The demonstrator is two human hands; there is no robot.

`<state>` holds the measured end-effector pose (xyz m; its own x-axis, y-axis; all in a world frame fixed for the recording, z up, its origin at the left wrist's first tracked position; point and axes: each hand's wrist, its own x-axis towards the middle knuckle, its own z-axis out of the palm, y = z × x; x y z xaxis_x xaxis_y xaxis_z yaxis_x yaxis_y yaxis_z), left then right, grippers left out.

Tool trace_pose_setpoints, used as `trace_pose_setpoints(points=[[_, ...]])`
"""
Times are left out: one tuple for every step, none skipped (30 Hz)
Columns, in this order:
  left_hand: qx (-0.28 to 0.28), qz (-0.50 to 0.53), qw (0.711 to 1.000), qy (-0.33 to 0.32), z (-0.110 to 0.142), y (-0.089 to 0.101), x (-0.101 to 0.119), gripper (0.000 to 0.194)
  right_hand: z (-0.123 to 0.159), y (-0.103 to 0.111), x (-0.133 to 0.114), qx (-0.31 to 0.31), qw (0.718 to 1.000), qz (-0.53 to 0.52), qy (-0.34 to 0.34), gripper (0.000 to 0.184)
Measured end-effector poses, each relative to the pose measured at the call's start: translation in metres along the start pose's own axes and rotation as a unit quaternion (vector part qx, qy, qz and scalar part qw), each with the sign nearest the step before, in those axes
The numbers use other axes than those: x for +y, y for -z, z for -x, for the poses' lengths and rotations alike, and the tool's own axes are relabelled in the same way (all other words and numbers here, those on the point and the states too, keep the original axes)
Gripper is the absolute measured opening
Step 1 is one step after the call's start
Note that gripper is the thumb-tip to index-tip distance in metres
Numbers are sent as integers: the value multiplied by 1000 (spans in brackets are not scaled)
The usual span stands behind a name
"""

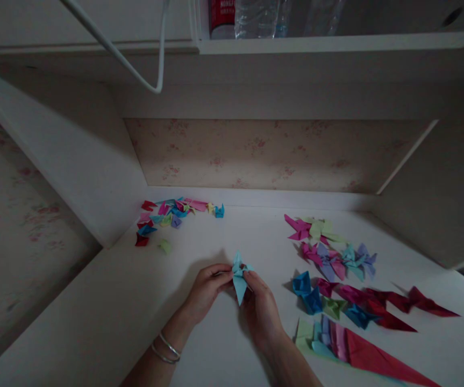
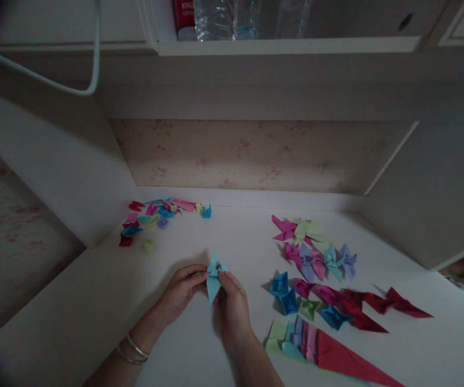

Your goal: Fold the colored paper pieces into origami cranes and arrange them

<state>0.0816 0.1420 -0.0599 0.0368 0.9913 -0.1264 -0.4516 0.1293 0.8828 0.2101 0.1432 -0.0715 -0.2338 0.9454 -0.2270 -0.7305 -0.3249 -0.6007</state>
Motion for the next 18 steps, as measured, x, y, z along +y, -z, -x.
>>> trace_pose_setpoints(points=[[1,-6,1000,0,0,0,-1,18,1,-1,0,1,1000,4,1,15],[1,-12,1000,0,0,1,-1,19,1,-1,0,4,1000,10,2,16],[-1,-16,1000,1,-1,1,-2,20,2,-2,-1,8,1000,16,2,17],[-3,-18,1000,1,-1,1,-2,20,2,-2,-1,11,1000,22,2,17],[-4,-16,1000,1,-1,1,-3,20,2,-2,-1,13,1000,27,1,17],[-5,-14,1000,0,-1,1,-3,19,2,-2,-1,13,1000,28,0,16],[-5,-11,1000,-1,-1,0,-2,18,2,-2,-1,11,1000,27,-1,15],[-6,-10,1000,-2,-1,0,-2,18,1,-2,0,7,1000,23,0,15],[-7,-9,1000,-2,-1,-1,-2,17,1,-1,0,2,1000,17,0,15],[-9,-7,1000,-2,0,-1,-1,17,0,-1,0,-2,1000,11,-1,16],[-10,-5,1000,-1,0,-2,-1,17,0,0,0,-3,1000,4,-4,18],[-10,-3,1000,0,1,-2,0,17,0,0,0,-4,1000,-1,-6,18],[-11,0,1000,1,1,-3,1,17,0,0,0,-3,1000,-3,-9,19],[-11,3,1000,3,2,-3,2,17,1,-1,-1,-1,1000,-3,-11,19],[-12,6,1000,5,2,-4,3,16,2,-2,-2,2,1000,0,-14,19],[-12,11,1000,6,3,-4,3,16,3,-3,-3,4,1000,5,-17,18],[-12,17,1000,6,3,-4,4,16,4,-4,-4,4,1000,10,-20,18],[-11,25,1000,6,3,-4,4,16,5,-5,-5,5,1000,14,-23,18]])
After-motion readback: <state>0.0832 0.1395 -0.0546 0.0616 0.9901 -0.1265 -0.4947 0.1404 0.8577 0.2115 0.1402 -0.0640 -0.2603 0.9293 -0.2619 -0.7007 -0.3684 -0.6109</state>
